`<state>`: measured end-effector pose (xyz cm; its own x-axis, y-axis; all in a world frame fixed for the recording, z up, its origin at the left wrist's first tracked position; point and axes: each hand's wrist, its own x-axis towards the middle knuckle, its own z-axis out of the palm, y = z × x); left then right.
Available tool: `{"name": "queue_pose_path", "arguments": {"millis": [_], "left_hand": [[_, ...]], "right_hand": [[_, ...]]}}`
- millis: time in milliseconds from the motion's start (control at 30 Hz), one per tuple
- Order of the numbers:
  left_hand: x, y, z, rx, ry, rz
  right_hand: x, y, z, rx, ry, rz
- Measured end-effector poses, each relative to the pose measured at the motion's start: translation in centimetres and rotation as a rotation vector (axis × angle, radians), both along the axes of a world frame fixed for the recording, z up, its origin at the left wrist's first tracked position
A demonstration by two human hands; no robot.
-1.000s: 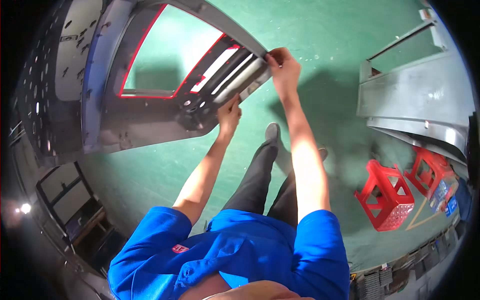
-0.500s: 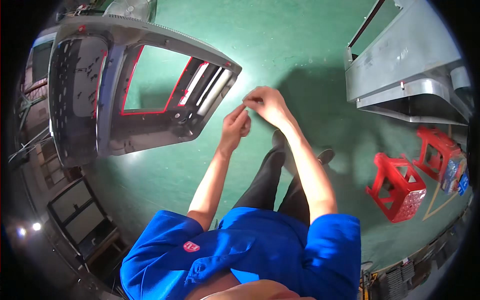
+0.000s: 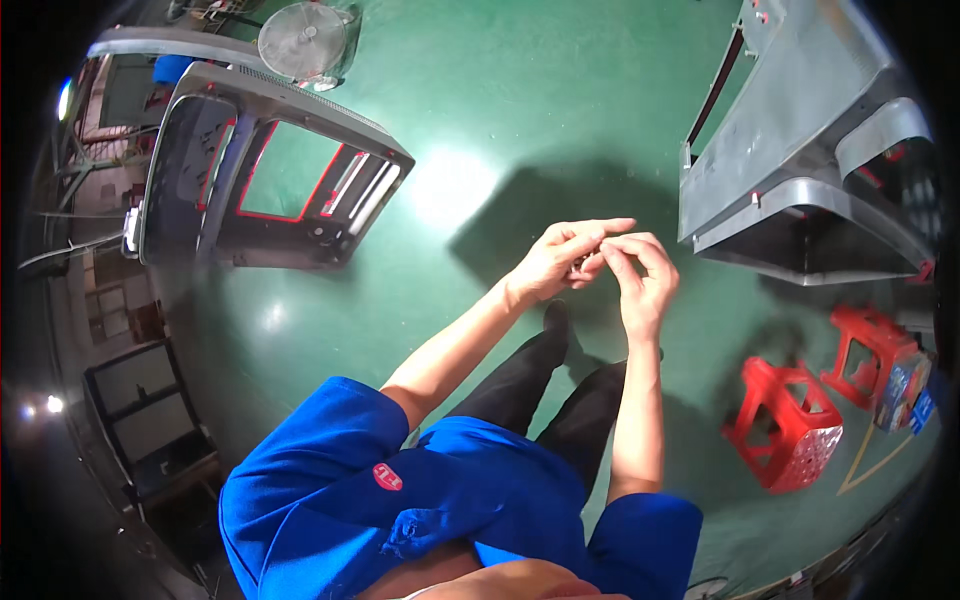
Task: The recorder is inserting small fasteners or clips into the frame of a metal panel enclosure.
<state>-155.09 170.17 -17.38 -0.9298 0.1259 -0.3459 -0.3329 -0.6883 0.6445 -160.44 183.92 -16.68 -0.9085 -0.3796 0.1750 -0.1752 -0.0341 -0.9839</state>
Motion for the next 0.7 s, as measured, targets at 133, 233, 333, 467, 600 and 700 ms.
{"name": "queue_pose_path", "arguments": {"millis": [133, 233, 333, 467, 600, 700], "left_hand": [[-5.3, 5.4, -0.6, -0.164, 0.089, 0.033], [-8.9, 10.2, 0.6, -0.273, 0.125, 0.025], [-11.4, 14.5, 1.3, -0.336, 0.193, 0.055], [-11.3, 16.5, 1.6, -0.399, 0.224, 0.052], [-9.9, 15.6, 2.2, -0.387, 0.200, 0.065], [-9.0, 14.2, 2.5, -0.326, 0.211, 0.084]], "right_hand": [[-4.1, 5.1, 3.3, -0.201, -0.252, -0.085], [-6.9, 9.3, 8.1, 0.081, 0.152, -0.211], [-10.2, 11.4, 12.0, 0.232, 0.705, -0.405], [-12.7, 12.2, 14.8, 0.285, 1.069, -0.571], [-14.3, 12.2, 16.2, 0.588, 1.397, -0.727], [-14.0, 10.9, 16.6, 0.557, 1.375, -0.701]]}}
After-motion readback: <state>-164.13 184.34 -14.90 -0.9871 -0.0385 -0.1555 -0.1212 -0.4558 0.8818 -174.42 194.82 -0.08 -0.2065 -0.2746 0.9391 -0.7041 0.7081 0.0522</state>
